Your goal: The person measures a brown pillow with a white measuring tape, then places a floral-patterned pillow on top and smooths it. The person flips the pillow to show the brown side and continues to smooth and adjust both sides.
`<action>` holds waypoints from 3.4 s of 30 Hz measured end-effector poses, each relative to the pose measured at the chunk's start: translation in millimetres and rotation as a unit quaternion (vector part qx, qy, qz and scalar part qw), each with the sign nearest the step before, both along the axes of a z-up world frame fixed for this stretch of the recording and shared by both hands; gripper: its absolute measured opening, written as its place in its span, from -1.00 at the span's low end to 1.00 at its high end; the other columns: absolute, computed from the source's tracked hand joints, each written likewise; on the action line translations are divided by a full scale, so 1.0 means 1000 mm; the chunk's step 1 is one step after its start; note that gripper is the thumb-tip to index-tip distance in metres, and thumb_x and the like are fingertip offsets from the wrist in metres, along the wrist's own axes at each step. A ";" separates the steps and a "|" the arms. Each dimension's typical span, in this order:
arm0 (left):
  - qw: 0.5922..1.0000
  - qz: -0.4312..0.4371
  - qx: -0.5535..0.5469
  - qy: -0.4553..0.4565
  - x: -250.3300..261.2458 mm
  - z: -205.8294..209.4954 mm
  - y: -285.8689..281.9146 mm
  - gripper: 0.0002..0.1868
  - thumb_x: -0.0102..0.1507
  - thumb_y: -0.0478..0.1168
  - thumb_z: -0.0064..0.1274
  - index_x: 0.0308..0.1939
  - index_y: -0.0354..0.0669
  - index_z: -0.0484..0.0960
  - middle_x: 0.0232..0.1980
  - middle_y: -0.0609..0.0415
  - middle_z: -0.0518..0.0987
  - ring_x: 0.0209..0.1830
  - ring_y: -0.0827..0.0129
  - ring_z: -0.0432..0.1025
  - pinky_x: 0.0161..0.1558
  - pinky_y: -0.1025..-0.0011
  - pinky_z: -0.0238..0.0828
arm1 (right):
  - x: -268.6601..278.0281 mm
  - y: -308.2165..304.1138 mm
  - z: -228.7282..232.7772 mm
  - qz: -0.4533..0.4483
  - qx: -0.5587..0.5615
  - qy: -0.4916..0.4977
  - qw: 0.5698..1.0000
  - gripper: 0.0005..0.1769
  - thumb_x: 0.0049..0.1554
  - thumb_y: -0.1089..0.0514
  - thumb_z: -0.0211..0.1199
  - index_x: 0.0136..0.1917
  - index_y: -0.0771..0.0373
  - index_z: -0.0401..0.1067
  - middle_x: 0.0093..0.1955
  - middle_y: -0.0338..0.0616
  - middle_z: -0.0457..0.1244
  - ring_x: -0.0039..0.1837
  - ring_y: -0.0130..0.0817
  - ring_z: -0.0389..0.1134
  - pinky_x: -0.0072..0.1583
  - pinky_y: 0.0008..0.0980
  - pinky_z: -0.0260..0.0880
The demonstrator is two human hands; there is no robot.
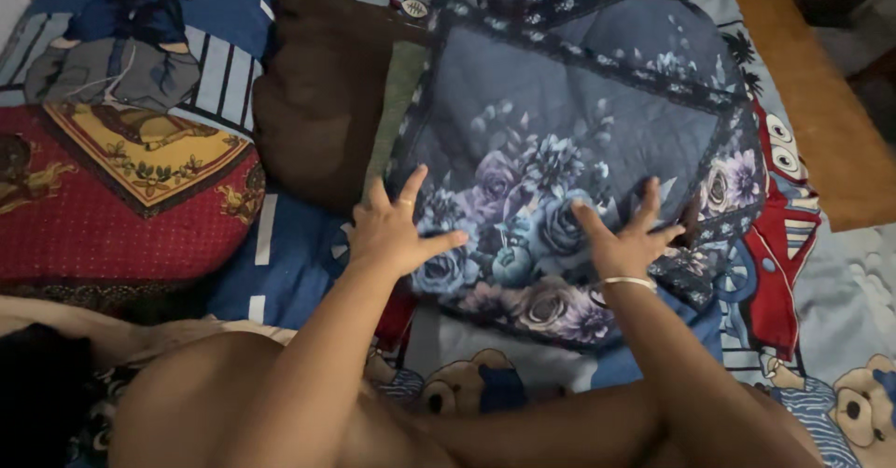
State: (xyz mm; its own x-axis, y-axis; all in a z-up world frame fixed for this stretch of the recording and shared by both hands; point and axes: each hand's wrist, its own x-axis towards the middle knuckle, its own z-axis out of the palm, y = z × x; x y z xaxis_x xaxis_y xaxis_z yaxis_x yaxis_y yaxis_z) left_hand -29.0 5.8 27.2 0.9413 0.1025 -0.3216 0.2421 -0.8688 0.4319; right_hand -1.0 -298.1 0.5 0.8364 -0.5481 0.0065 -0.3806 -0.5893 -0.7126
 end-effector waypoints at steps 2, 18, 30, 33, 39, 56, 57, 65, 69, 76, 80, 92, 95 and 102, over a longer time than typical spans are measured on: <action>1.000 -0.007 0.010 0.014 -0.005 0.001 -0.001 0.31 -0.07 0.61 0.14 0.62 0.42 -0.12 0.59 -0.28 -0.12 0.39 -0.35 0.17 0.32 -0.02 0.26 | -0.003 -0.011 0.002 0.046 0.050 -0.051 0.996 0.41 -0.21 -0.28 0.58 0.70 -0.26 -0.23 0.62 0.42 -0.40 0.61 0.35 -0.22 0.53 0.12 -0.04; 0.979 -0.056 0.101 -0.169 0.003 0.003 -0.040 0.00 0.25 0.43 -0.04 0.60 0.09 -0.04 0.65 -0.10 -0.19 0.60 -0.26 -0.29 0.40 -0.36 -0.41 | -0.003 0.051 0.040 0.352 -0.270 -0.202 0.873 -0.17 0.31 -0.20 0.16 0.67 0.22 0.06 0.75 0.10 -0.11 0.75 0.11 -0.17 0.65 0.14 -0.34; 0.950 -0.106 0.018 -0.293 0.036 -0.050 -0.035 -0.36 0.38 0.22 -0.18 0.56 0.43 0.19 0.68 0.26 -0.01 0.68 0.20 -0.17 0.56 -0.12 -0.40 | 0.031 0.043 -0.001 0.416 -0.357 -0.115 0.829 -0.16 0.27 -0.36 0.01 0.67 0.03 0.04 0.72 -0.14 -0.09 0.72 -0.14 -0.16 0.62 0.14 -0.45; 0.959 -0.070 0.020 -0.274 0.043 -0.062 -0.022 -0.32 0.39 0.27 -0.29 0.59 0.38 0.12 0.69 0.21 -0.04 0.67 0.16 -0.20 0.55 -0.10 -0.41 | 0.042 0.020 -0.002 0.356 -0.365 -0.064 0.858 -0.07 0.28 -0.41 -0.05 0.70 0.11 -0.13 0.75 -0.07 -0.23 0.72 -0.12 -0.29 0.56 0.23 -0.53; 0.972 0.086 0.050 -0.215 0.045 -0.057 0.004 -0.25 0.40 0.29 -0.34 0.62 0.18 0.01 0.66 -0.12 -0.17 0.65 -0.15 -0.31 0.45 -0.31 -0.49 | 0.043 -0.008 0.004 0.239 -0.303 -0.051 0.921 0.02 0.29 -0.42 -0.07 0.69 0.26 -0.26 0.76 0.13 -0.33 0.74 0.01 -0.42 0.54 0.29 -0.59; 0.973 0.004 0.034 -0.228 0.049 -0.055 -0.003 -0.27 0.39 0.24 -0.27 0.62 0.27 0.00 0.69 0.14 -0.16 0.68 0.10 -0.30 0.52 -0.15 -0.52 | 0.049 0.005 -0.007 0.317 -0.347 -0.080 0.879 -0.17 0.33 -0.26 -0.10 0.69 0.20 -0.07 0.74 -0.03 -0.21 0.72 -0.05 -0.28 0.58 0.19 -0.47; 0.972 0.024 0.040 -0.232 0.047 -0.053 -0.006 -0.26 0.39 0.25 -0.27 0.62 0.23 0.00 0.69 0.05 -0.19 0.66 0.04 -0.33 0.49 -0.19 -0.54 | 0.047 0.001 -0.005 0.301 -0.335 -0.090 0.888 -0.17 0.34 -0.26 -0.09 0.69 0.23 -0.08 0.75 -0.01 -0.21 0.73 -0.02 -0.29 0.59 0.20 -0.47; 0.939 -0.081 0.048 -0.331 0.019 -0.046 -0.066 -0.30 0.44 0.17 -0.28 0.64 0.09 0.11 0.71 0.10 -0.04 0.71 0.07 -0.20 0.55 -0.23 -0.43 | 0.011 0.068 -0.024 0.400 -0.435 -0.066 0.804 -0.23 0.26 -0.12 -0.02 0.66 0.13 0.05 0.73 -0.11 -0.10 0.75 -0.10 -0.19 0.61 0.23 -0.42; 0.933 -0.102 0.053 -0.341 0.014 -0.062 -0.062 -0.34 0.43 0.12 -0.22 0.62 0.20 0.15 0.70 0.19 0.05 0.71 0.18 -0.09 0.59 -0.16 -0.35 | 0.006 0.066 -0.032 0.408 -0.390 -0.108 0.818 -0.29 0.31 -0.17 -0.08 0.64 0.11 0.05 0.71 -0.10 -0.09 0.72 -0.11 -0.17 0.61 0.23 -0.44; 0.938 -0.026 0.051 -0.342 0.021 -0.069 -0.035 -0.29 0.42 0.15 -0.19 0.64 0.18 0.10 0.71 0.11 0.01 0.71 0.12 -0.15 0.58 -0.19 -0.39 | 0.030 0.016 -0.028 0.325 -0.340 -0.077 0.879 -0.17 0.35 -0.26 -0.19 0.70 0.23 -0.16 0.75 0.02 -0.28 0.75 -0.04 -0.34 0.59 0.25 -0.58; 0.933 -0.013 0.015 -0.359 0.001 -0.067 -0.049 -0.18 0.36 0.21 -0.15 0.62 0.01 0.01 0.70 -0.09 -0.09 0.69 -0.13 -0.24 0.48 -0.41 -0.48 | 0.008 0.034 -0.042 0.238 -0.378 -0.187 0.875 -0.12 0.42 -0.27 -0.16 0.72 0.36 -0.22 0.74 0.26 -0.35 0.71 0.23 -0.47 0.53 0.31 -0.69; 0.930 -0.149 0.084 -0.326 -0.018 -0.092 -0.036 -0.17 0.31 0.30 -0.12 0.62 0.26 0.06 0.70 0.13 -0.07 0.68 -0.03 -0.22 0.39 -0.59 -0.48 | -0.018 0.042 -0.062 0.393 -0.363 -0.133 0.834 -0.12 0.27 -0.36 -0.04 0.66 0.19 0.03 0.72 0.04 -0.14 0.73 -0.05 -0.24 0.58 0.30 -0.56; 0.938 -0.123 0.089 -0.311 -0.015 -0.084 -0.022 -0.16 0.29 0.32 -0.11 0.61 0.31 0.05 0.69 0.12 -0.11 0.67 -0.06 -0.27 0.34 -0.62 -0.53 | -0.011 0.033 -0.051 0.367 -0.350 -0.124 0.853 -0.06 0.26 -0.41 -0.09 0.67 0.22 -0.01 0.72 0.10 -0.21 0.72 0.03 -0.32 0.54 0.31 -0.61; 0.929 -0.061 0.031 -0.363 -0.002 -0.065 -0.040 -0.13 0.36 0.31 -0.11 0.66 0.16 -0.03 0.70 -0.04 -0.22 0.68 -0.17 -0.38 0.40 -0.56 -0.58 | -0.023 0.047 -0.044 0.308 -0.335 -0.152 0.878 -0.08 0.37 -0.35 -0.10 0.71 0.34 -0.07 0.76 0.26 -0.27 0.74 0.28 -0.43 0.52 0.42 -0.72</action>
